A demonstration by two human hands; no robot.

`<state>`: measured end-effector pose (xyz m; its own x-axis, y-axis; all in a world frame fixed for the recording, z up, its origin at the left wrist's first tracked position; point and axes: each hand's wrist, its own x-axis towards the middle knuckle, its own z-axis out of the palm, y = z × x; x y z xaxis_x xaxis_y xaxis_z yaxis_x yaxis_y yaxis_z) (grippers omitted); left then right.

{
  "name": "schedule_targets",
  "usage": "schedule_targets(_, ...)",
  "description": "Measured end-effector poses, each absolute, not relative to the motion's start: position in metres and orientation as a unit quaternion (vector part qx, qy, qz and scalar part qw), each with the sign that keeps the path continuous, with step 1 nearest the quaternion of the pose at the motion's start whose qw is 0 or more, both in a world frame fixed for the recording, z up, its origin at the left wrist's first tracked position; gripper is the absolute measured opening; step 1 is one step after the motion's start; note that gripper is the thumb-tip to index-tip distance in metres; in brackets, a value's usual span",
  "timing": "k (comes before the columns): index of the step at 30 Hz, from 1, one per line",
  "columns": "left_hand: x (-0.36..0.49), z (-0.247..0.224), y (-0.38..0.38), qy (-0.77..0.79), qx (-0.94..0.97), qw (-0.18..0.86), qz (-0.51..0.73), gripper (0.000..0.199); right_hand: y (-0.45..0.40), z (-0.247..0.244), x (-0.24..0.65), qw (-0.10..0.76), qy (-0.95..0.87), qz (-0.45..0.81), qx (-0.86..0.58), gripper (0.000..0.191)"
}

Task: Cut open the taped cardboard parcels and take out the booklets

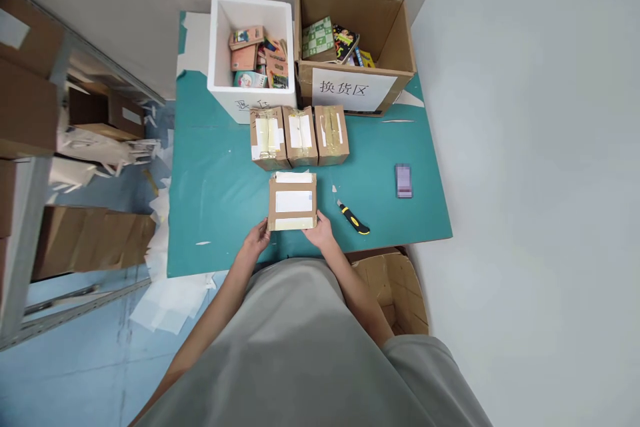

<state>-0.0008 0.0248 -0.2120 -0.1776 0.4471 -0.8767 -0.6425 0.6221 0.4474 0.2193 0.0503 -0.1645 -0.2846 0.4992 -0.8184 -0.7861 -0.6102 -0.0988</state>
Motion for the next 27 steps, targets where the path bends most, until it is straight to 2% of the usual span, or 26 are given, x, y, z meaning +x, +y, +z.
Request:
schedule_targets(6, -0.006, -0.202, 0.006, 0.683, -0.091, 0.586, 0.427, 0.013, 0.024, -0.174, 0.217, 0.313, 0.101, 0.763, -0.557, 0.027)
schedule_targets(10, 0.004, -0.203, -0.008, 0.71, -0.058, 0.586, 0.386, 0.008, 0.01, -0.184, 0.237, 0.251, -0.165, 0.642, -0.706, 0.041)
schedule_targets(13, 0.012, -0.205, -0.016, 0.739, -0.009, 0.584, 0.336, 0.023, 0.016, -0.191, 0.258, 0.191, -0.363, 0.489, -0.77, 0.041)
schedule_targets(15, 0.013, -0.205, -0.017, 0.765, 0.038, 0.563, 0.311, 0.034, 0.029, -0.195, 0.266, 0.202, -0.407, 0.447, -0.771, 0.031)
schedule_targets(17, 0.011, -0.204, -0.013, 0.787, 0.089, 0.533, 0.297, 0.042, 0.046, -0.2, 0.269, 0.244, -0.382, 0.47, -0.758, 0.024)
schedule_targets(21, 0.002, -0.203, 0.007, 0.797, 0.17, 0.505, 0.284, 0.054, 0.073, -0.204, 0.26, 0.295, -0.314, 0.519, -0.738, 0.025)
schedule_targets(27, -0.034, -0.2, 0.026, 0.766, 0.184, 0.554, 0.27, 0.049, 0.049, -0.189, 0.247, 0.33, -0.282, 0.574, -0.694, 0.027)
